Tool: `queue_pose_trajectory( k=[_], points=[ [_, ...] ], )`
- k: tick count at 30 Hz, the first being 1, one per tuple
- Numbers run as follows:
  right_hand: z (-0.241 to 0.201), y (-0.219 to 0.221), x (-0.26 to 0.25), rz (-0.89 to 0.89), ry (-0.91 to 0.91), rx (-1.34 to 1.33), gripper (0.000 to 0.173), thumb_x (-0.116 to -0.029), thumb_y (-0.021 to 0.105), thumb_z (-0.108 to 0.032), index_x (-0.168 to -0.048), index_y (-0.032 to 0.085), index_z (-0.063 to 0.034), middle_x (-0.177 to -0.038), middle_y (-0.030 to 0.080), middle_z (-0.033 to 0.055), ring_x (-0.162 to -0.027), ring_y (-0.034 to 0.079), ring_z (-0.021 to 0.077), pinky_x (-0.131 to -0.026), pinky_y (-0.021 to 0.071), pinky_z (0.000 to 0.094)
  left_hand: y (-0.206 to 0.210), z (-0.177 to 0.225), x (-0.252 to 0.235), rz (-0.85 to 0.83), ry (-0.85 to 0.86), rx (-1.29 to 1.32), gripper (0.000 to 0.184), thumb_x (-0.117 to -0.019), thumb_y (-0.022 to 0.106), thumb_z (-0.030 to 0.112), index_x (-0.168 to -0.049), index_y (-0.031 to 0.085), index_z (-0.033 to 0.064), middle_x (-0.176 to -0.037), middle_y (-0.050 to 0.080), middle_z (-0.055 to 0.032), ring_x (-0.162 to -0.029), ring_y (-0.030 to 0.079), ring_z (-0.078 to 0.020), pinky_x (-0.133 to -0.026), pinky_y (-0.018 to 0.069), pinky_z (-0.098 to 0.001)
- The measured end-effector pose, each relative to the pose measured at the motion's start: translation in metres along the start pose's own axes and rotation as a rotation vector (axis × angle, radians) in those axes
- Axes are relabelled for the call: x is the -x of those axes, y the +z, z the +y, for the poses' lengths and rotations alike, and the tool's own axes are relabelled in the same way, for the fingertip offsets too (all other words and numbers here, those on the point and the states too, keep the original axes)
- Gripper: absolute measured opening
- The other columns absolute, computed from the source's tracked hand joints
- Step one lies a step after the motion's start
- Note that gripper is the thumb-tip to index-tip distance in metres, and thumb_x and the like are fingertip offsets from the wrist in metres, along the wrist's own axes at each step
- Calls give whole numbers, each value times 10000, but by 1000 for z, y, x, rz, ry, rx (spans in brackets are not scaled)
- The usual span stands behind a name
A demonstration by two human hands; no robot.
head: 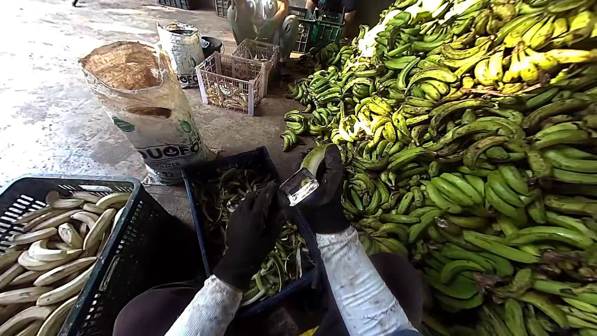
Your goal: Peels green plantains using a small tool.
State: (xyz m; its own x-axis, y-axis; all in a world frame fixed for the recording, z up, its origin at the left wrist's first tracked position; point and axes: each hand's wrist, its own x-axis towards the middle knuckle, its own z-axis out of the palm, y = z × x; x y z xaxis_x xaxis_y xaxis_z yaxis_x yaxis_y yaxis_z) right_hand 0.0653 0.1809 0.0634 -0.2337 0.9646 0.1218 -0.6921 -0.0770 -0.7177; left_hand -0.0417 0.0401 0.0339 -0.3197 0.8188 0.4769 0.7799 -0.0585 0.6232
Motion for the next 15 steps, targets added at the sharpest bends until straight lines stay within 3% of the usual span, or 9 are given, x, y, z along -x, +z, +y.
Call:
queue_pose_trajectory(
  k=[4,9,10,12,15],
  points=[
    [0,2,0,51,14,36,299,-1063,418,-468,-1207,521,-227,-991,619,4,-841,653,121,-693,585,345,-2,-1,0,-2,-20,-85,558,-983,520,457,-1435,606,142,-1155,688,-200,-1016,673,-384,-847,548,-564],
    [-9,-21,13,-375,154,623,369,-1101,345,-368,-1287,585,-157,-1004,654,5,-857,637,73,-741,570,296,-15,-21,-22,-118,-141,-54,530,-1026,489,478,-1494,541,233,-1178,661,-181,-1005,665,-359,-838,547,-587],
    [-11,-26,14,-473,186,687,362,-1094,358,-294,-1324,581,-127,-1047,657,17,-904,635,74,-790,565,294,-17,-27,-27,-125,-147,-58,527,-1032,478,491,-1495,537,247,-1212,656,-179,-1043,658,-365,-864,533,-602],
    [-12,-31,17,-569,295,738,311,-1054,447,-291,-1244,622,-118,-1002,662,25,-889,637,93,-782,556,307,-19,-36,-34,-153,-168,-73,498,-1054,439,487,-1493,537,272,-1260,650,-172,-1096,647,-376,-900,509,-626],
    [-14,-30,23,-665,495,760,427,-1015,495,-327,-1399,561,-152,-1114,675,24,-962,645,87,-857,551,298,-16,-47,-39,-205,-261,-84,477,-1086,367,458,-1475,546,248,-1276,647,-164,-1108,652,-366,-904,516,-622]
  ],
)
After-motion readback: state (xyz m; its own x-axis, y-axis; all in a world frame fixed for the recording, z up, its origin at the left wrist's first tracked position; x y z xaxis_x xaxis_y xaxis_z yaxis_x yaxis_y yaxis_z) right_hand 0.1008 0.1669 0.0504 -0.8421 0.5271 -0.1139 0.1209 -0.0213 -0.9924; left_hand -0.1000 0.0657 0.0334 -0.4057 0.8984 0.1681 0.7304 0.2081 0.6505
